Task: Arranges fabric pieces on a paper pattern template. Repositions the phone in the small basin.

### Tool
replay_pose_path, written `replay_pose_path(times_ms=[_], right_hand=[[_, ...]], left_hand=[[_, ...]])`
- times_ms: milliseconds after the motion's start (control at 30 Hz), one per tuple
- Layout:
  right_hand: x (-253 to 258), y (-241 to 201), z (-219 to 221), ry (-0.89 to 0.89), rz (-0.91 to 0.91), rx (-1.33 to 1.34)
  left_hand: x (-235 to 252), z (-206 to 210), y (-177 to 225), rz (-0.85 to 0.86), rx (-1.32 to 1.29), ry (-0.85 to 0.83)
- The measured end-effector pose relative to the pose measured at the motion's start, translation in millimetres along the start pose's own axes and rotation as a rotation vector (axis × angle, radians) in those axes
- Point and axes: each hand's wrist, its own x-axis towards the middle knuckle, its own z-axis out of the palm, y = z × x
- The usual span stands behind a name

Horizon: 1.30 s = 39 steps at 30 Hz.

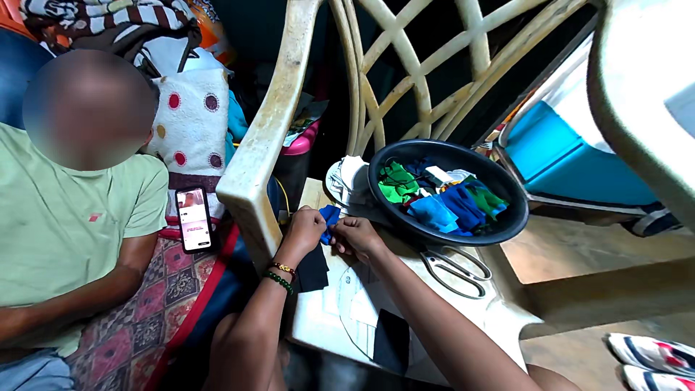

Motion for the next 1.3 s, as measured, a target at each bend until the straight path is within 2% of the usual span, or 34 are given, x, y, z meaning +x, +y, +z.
replay_pose_path(times_ms=[300,367,433,500,567,633,733,867,967,1100,1200,1300], right_hand=[[-3.1,-2.7,3.7,0.057,0.039,0.064],[-4.3,-2.7,5.6,0.112,0.008,-0.028],[-6.4,-0.4,6.6,0.199,-0.13,-0.275],[-10.4,3.0,7.6,0.281,-0.364,-0.485],[-10.6,7.7,7.9,0.304,-0.587,-0.576],[-6.3,11.3,6.0,0.269,-0.715,-0.622],[-0.6,12.8,4.3,0.162,-0.687,-0.695],[4.5,15.6,1.6,0.105,-0.665,-0.716],[5.7,12.9,0.9,0.046,-0.635,-0.749],[4.4,7.4,3.7,-0.043,-0.553,-0.806],[3.5,1.6,5.5,-0.081,-0.493,-0.84],[-1.2,0.8,-6.4,-0.051,-0.58,-0.714]], left_hand=[[0.7,-1.6,2.3,-0.09,-0.075,0.063],[0.9,-1.8,2.1,-0.089,-0.09,0.068],[-0.1,-2.7,2.1,-0.088,-0.097,0.067],[-0.5,-3.9,1.6,-0.09,-0.091,0.061],[-0.5,-3.8,1.4,-0.087,-0.079,0.057],[-1.2,-2.3,2.6,-0.076,-0.071,0.052],[-3.3,-2.9,1.9,-0.042,-0.052,0.046],[-2.2,-1.3,-1.4,-0.041,-0.073,0.056],[-1.7,0.4,-1.9,-0.028,-0.134,0.139],[-3.3,2.7,-5.6,0.131,-0.373,0.273],[-5.2,7.0,-8.4,0.261,-0.795,0.211],[-22.7,6.7,1.2,0.204,-1.094,0.124]])
